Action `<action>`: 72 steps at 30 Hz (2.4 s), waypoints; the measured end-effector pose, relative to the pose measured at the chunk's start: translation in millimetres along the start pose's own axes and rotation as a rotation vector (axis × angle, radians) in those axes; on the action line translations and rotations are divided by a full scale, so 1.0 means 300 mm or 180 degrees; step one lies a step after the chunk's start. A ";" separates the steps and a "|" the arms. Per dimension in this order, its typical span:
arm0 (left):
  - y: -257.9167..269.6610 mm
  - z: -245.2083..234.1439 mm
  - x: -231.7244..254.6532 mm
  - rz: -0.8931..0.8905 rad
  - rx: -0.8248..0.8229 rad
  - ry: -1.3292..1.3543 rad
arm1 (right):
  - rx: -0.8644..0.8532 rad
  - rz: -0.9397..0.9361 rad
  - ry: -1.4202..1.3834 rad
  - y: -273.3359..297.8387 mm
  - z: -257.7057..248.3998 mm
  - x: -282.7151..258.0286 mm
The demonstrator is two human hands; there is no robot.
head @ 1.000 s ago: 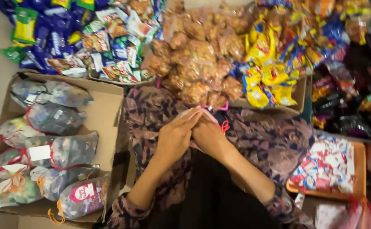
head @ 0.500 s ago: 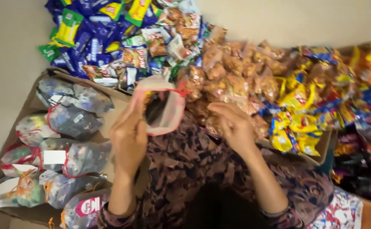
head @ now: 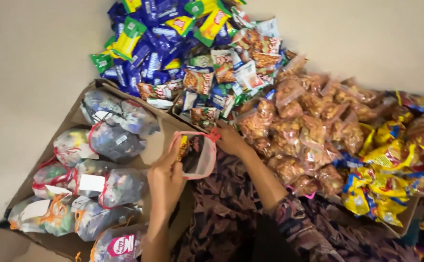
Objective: Packing various snack items into small plastic gift bags and tying them closed.
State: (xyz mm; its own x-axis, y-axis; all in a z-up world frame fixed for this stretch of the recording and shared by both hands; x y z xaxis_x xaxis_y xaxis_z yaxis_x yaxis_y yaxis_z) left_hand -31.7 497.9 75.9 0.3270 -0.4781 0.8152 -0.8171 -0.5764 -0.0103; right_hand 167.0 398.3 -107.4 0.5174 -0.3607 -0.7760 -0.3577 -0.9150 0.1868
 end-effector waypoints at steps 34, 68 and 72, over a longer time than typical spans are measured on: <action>0.127 0.228 0.308 0.1328 -0.0978 0.0512 | 0.1761 -0.0043 0.0907 0.564 -0.217 -0.322; -0.813 0.029 -0.679 0.0414 0.0194 -0.1248 | 0.1456 0.0043 -0.1846 0.066 -0.214 -0.572; -0.900 0.071 -0.674 0.0273 0.0067 -0.1584 | 0.1463 0.0009 -0.1907 -0.023 -0.210 -0.544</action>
State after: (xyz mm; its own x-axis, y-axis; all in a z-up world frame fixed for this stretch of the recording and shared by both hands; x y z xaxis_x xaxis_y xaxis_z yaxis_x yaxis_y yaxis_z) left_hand 132.9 736.1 -98.6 0.4499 -0.7795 0.4359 -0.8430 -0.5318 -0.0810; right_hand 134.0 451.9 55.8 0.0517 -0.0826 -0.9952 -0.7147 -0.6992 0.0208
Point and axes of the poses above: each hand's wrist, its own y-axis away from the middle knuckle, its own z-axis out of the palm, x = y × z, the point moved 4 cm from there along -y, towards the middle knuckle, and after that the axes turned 11 degrees about -x, right-handed, at the moved point
